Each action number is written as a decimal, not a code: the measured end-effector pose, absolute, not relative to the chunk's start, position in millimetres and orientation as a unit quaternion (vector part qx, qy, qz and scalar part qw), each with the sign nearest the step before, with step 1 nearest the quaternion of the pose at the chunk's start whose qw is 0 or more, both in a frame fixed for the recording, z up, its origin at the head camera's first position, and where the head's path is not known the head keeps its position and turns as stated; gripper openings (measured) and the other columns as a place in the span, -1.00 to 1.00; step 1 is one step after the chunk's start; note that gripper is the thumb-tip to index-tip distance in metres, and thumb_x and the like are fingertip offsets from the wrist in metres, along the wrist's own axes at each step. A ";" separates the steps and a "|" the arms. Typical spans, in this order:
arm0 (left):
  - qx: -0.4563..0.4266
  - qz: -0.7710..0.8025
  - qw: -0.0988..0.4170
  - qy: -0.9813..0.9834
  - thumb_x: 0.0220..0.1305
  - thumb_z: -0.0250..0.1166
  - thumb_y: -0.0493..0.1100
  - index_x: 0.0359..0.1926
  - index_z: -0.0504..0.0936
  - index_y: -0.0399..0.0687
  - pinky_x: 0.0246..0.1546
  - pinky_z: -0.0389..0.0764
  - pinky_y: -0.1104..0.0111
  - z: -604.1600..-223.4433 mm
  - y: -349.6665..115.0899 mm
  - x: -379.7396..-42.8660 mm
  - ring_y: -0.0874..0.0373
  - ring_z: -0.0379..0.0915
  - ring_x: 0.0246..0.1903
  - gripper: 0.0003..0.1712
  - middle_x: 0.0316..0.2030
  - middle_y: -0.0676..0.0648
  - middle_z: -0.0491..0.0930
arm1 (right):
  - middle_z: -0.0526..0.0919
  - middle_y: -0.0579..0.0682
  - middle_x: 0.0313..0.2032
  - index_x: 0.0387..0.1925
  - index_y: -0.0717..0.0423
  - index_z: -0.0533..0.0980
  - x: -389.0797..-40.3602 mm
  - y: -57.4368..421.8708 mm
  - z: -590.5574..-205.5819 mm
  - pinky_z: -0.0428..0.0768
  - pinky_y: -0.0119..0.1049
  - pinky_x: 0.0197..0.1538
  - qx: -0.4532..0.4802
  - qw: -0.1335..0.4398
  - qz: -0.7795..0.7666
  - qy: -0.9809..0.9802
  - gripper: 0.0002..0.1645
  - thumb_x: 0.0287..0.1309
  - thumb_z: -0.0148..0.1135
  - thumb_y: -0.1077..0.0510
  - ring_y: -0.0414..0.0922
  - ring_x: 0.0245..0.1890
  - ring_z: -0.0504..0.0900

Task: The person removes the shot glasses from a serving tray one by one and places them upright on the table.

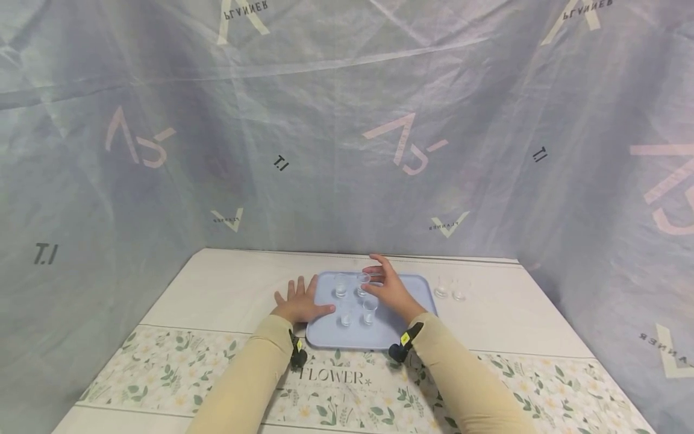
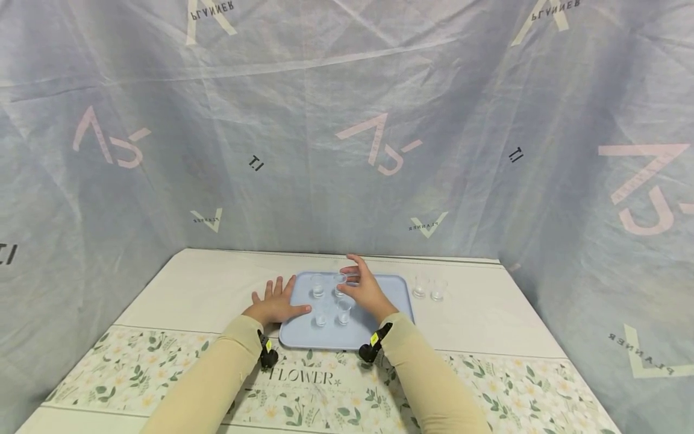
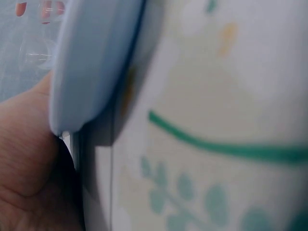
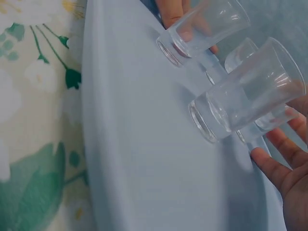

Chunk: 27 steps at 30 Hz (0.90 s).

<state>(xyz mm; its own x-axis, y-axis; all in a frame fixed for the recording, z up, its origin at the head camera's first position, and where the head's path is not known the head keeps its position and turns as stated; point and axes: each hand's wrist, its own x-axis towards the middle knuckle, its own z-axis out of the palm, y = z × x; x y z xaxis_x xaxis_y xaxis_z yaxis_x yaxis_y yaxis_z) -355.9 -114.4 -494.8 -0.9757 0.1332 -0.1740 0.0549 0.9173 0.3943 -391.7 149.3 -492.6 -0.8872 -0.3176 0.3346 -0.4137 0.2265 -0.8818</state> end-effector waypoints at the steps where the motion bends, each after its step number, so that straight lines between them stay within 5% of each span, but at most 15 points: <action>1: 0.048 0.197 0.099 0.974 0.23 0.12 0.55 0.64 -0.23 -0.01 0.34 -0.53 -0.40 -494.3 -114.4 -355.5 -0.34 -0.55 0.54 0.26 0.58 -0.37 -0.35 | 0.57 0.38 0.15 0.49 0.13 0.12 -392.0 148.5 -492.4 0.50 0.14 0.25 0.237 0.043 0.572 -0.784 -0.03 0.15 0.39 0.43 0.31 0.12 0.59; 19: 0.047 0.197 0.093 0.975 0.21 0.15 0.54 0.64 -0.17 -0.02 0.34 -0.50 -0.42 -492.1 -113.0 -353.7 -0.35 -0.51 0.54 0.26 0.58 -0.37 -0.30 | 0.65 0.30 0.05 0.47 0.17 0.17 -395.5 144.6 -493.0 0.54 0.12 0.19 0.232 0.056 0.563 -0.791 -0.09 0.16 0.38 0.43 0.23 0.03 0.65; 27: 0.042 0.190 0.101 0.976 0.12 0.09 0.65 0.64 -0.31 0.10 0.31 -0.58 -0.41 -516.1 -118.3 -374.4 -0.29 -0.64 0.53 0.34 0.58 -0.31 -0.42 | 0.62 0.37 0.07 0.48 0.08 0.17 -391.3 142.1 -480.9 0.53 0.12 0.21 0.236 0.053 0.559 -0.793 -0.09 0.19 0.36 0.43 0.25 0.05 0.63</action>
